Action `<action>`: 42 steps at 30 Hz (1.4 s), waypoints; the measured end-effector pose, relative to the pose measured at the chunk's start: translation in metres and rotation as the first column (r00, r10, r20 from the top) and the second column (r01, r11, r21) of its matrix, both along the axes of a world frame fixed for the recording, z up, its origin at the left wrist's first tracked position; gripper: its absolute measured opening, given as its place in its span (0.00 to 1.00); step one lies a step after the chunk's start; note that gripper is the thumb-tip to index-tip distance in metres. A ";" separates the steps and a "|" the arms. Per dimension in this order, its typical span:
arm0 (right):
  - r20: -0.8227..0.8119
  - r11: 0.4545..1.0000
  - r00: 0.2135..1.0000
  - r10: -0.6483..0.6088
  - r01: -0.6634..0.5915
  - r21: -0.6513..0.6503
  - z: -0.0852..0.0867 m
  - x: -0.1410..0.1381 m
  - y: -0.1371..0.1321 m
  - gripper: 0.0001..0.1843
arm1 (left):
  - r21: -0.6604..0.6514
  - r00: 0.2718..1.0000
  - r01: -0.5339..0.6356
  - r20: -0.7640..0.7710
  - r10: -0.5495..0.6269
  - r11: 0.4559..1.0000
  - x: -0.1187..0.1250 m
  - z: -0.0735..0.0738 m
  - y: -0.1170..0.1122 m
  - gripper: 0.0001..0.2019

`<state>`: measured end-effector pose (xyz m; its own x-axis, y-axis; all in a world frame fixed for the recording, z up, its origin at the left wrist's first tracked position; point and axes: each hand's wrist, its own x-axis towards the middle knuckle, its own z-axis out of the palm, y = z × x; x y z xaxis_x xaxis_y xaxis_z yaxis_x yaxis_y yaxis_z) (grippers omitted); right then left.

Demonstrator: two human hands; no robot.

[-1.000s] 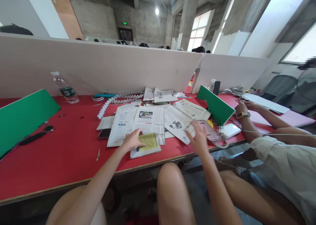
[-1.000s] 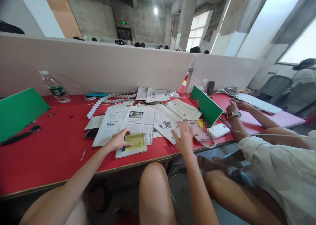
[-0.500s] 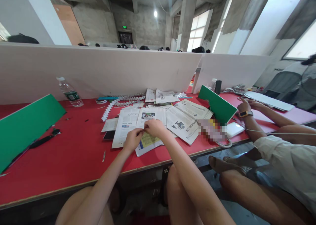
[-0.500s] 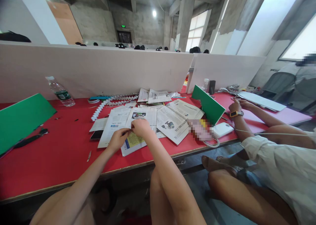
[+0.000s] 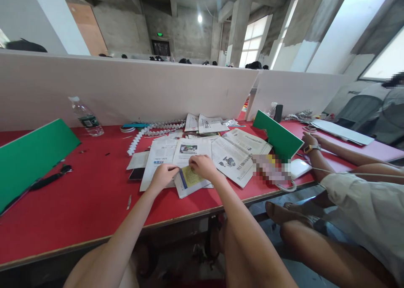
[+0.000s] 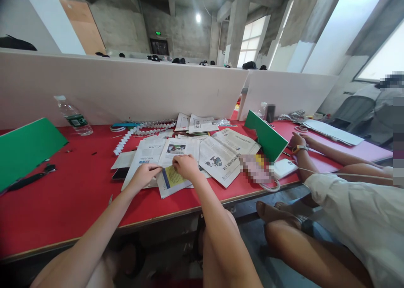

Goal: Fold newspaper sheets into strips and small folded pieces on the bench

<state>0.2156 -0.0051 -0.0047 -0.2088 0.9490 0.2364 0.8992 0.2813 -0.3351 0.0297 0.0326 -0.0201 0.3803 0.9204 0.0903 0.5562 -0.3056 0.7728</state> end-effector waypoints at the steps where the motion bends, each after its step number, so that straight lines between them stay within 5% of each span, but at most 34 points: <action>1: -0.025 1.000 0.999 -0.022 0.022 -0.004 -0.001 0.008 -0.001 0.09 | -0.006 1.000 -0.017 -0.025 0.017 1.000 -0.004 -0.001 0.002 0.15; 6: -0.175 0.997 0.982 -0.074 0.072 -0.022 -0.007 0.041 -0.007 0.08 | -0.046 0.989 -0.136 0.052 0.138 0.990 -0.015 -0.009 0.015 0.16; 11: -0.271 0.999 0.962 0.046 -0.043 0.020 -0.014 0.033 -0.009 0.07 | -0.052 0.990 0.020 0.141 -0.013 0.998 0.009 -0.009 0.005 0.22; 15: -0.252 0.998 0.966 0.060 -0.061 0.004 -0.013 0.022 -0.010 0.07 | 0.021 0.994 0.106 0.019 -0.107 0.994 0.016 -0.006 -0.005 0.17; 31: -0.166 0.996 0.985 -0.038 0.025 -0.083 -0.017 0.021 -0.011 0.08 | 0.104 0.997 0.076 -0.027 -0.073 0.992 0.007 -0.006 -0.004 0.18; 42: -0.078 0.980 0.985 -0.157 0.145 -0.137 -0.026 0.046 -0.011 0.09 | 0.168 0.997 -0.065 -0.027 0.071 0.984 -0.006 -0.004 0.006 0.17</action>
